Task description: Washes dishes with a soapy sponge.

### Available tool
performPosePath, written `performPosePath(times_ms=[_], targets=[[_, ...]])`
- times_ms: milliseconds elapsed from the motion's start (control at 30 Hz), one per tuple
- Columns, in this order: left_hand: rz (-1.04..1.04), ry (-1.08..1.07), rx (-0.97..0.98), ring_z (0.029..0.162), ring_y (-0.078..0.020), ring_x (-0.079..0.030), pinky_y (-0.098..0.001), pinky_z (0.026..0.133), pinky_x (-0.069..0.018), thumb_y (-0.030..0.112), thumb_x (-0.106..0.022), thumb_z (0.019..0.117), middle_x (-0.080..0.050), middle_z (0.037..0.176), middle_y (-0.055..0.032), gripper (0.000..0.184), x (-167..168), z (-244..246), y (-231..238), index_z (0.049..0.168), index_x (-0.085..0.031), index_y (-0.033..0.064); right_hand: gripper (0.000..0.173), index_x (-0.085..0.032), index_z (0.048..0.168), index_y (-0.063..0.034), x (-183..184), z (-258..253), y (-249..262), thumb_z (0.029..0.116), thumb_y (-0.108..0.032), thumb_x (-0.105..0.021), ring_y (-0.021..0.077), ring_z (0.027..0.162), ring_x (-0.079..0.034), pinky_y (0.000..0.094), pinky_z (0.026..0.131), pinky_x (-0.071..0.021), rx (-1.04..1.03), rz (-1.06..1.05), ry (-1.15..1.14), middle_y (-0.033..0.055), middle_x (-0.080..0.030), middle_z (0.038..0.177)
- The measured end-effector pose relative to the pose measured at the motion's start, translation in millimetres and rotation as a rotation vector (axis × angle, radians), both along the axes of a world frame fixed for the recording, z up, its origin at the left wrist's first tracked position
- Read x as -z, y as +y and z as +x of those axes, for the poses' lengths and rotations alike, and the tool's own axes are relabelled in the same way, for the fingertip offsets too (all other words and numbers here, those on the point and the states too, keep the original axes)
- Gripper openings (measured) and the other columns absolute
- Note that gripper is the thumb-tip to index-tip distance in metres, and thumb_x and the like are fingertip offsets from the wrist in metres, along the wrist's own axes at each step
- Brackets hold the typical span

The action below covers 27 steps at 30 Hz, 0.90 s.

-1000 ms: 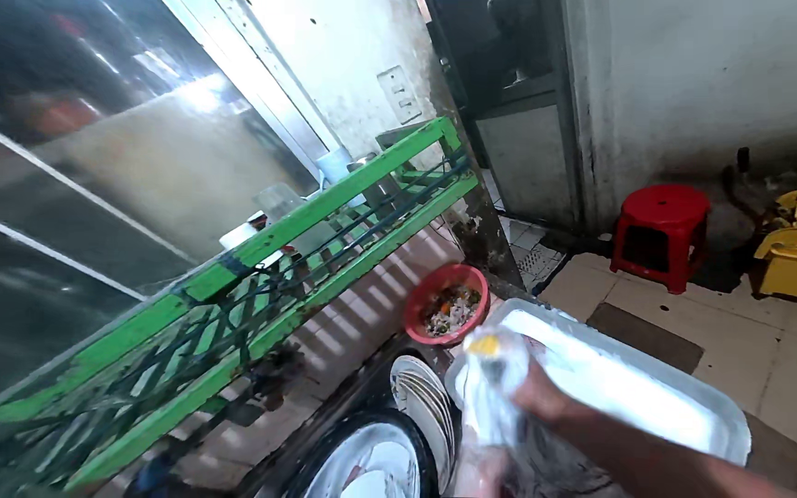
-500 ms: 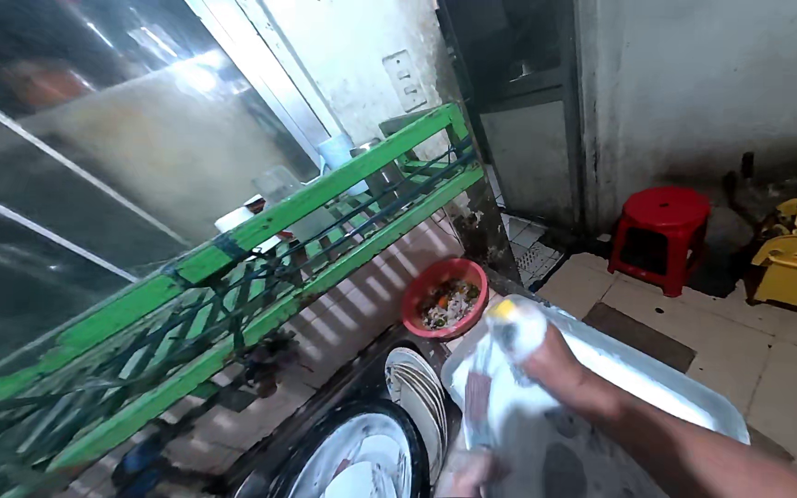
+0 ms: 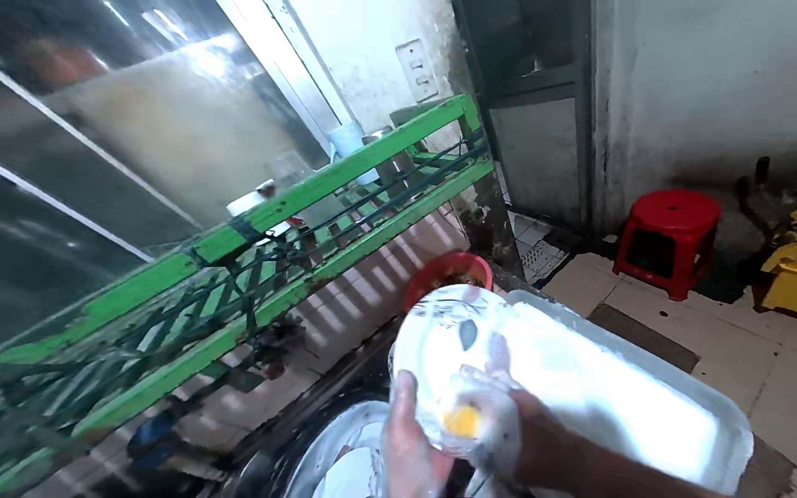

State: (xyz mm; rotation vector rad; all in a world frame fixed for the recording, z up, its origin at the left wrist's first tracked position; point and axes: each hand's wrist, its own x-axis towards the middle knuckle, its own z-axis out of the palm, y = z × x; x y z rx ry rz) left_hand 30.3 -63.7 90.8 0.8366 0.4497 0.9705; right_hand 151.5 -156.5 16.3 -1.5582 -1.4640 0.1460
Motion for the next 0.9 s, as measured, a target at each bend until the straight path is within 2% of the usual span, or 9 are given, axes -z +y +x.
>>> performPosePath(times_ms=[133,300,367,500,600,700,767,833,900], targets=[[-0.062,0.009,-0.022,0.098,-0.0237,-0.074,-0.0487,0.082,-0.0634,0.032,-0.033,0.1109,-0.073,0.108,-0.0126,0.038,-4.4,-11.6,-3.1,0.132,-0.054,0.0085,0.051,-0.065,0.133,-0.0178,-7.7,58.8,12.5,0.0969,-0.054,-0.059,0.0250,0.137,-0.054,0.0535,0.122,-0.0339,0.132,-0.241,-0.037,0.0075,-0.065,0.137],[0.002,0.268,0.006,0.100,-0.0115,-0.070,-0.0340,0.089,-0.0603,0.027,-0.029,0.1123,-0.072,0.109,-0.0058,0.040,7.7,6.1,-46.3,0.133,-0.054,0.0037,0.061,-0.063,0.136,-0.0063,-18.2,13.2,24.1,0.0880,-0.042,-0.073,0.0265,0.119,-0.067,0.0473,0.104,-0.0532,0.142,-0.067,0.072,0.0143,-0.071,0.126],[0.013,0.262,-0.029,0.097,-0.0115,-0.072,-0.0341,0.087,-0.0617,0.025,-0.030,0.1122,-0.073,0.106,-0.0060,0.038,3.4,4.3,-52.3,0.132,-0.054,0.0024,0.055,-0.064,0.132,-0.0048,-20.3,30.7,35.0,0.0865,-0.032,-0.076,0.0221,0.117,-0.066,0.0430,0.105,-0.0522,0.207,-0.094,0.299,0.0132,-0.070,0.123],[0.248,0.165,-0.160,0.091,-0.0037,-0.073,-0.0269,0.080,-0.0634,0.035,-0.030,0.1115,-0.075,0.100,0.0055,0.039,0.0,-3.0,-39.4,0.131,-0.050,0.0074,0.036,-0.056,0.132,0.0009,-34.1,78.1,45.8,0.1002,-0.013,-0.062,0.0229,0.095,-0.065,0.0423,0.084,-0.0565,0.416,0.073,1.062,0.0172,-0.065,0.111],[0.228,0.240,-0.279,0.106,-0.0135,-0.070,-0.0374,0.088,-0.0623,0.055,-0.017,0.1089,-0.070,0.118,-0.0041,0.066,8.1,-2.2,-11.8,0.142,-0.046,0.0065,0.026,-0.055,0.129,-0.0102,-63.7,78.5,33.6,0.1069,-0.024,-0.052,0.0126,0.079,-0.061,0.0332,0.069,-0.0546,0.330,0.380,1.459,0.0047,-0.062,0.097],[-0.202,0.200,-0.091,0.096,-0.0329,-0.069,-0.0545,0.076,-0.0583,0.045,-0.025,0.1103,-0.068,0.109,-0.0173,0.050,16.4,-7.1,15.5,0.126,-0.052,0.0065,0.029,-0.057,0.117,-0.0165,-82.8,97.8,13.1,0.1056,-0.041,-0.048,0.0120,0.070,-0.064,0.0289,0.060,-0.0566,0.035,0.499,1.660,0.0027,-0.065,0.088],[-0.317,0.112,-0.030,0.088,-0.0292,-0.073,-0.0487,0.075,-0.0629,0.022,-0.033,0.1081,-0.072,0.099,-0.0178,0.034,7.7,-9.8,17.9,0.117,-0.058,0.0007,0.033,-0.058,0.125,-0.0119,-66.3,117.1,-1.7,0.1055,-0.038,-0.049,0.0154,0.078,-0.069,0.0299,0.066,-0.0591,-0.046,0.297,1.443,0.0083,-0.070,0.098],[-0.297,0.110,0.012,0.085,-0.0275,-0.074,-0.0467,0.075,-0.0631,0.007,-0.037,0.1028,-0.072,0.097,-0.0184,0.028,-0.4,-6.8,13.2,0.121,-0.057,-0.0007,0.032,-0.057,0.131,-0.0032,-49.4,127.3,-3.1,0.1040,-0.021,-0.057,0.0171,0.088,-0.065,0.0342,0.077,-0.0556,0.198,-0.143,0.981,0.0108,-0.066,0.105],[-0.256,0.148,0.122,0.085,-0.0286,-0.074,-0.0483,0.073,-0.0630,-0.003,-0.043,0.0918,-0.072,0.097,-0.0192,0.030,2.7,6.4,0.7,0.120,-0.054,-0.0001,0.042,-0.064,0.129,-0.0010,-39.0,110.9,8.1,0.0958,-0.026,-0.070,0.0307,0.107,-0.067,0.0512,0.096,-0.0535,0.374,-0.477,0.559,0.0205,-0.069,0.117]])
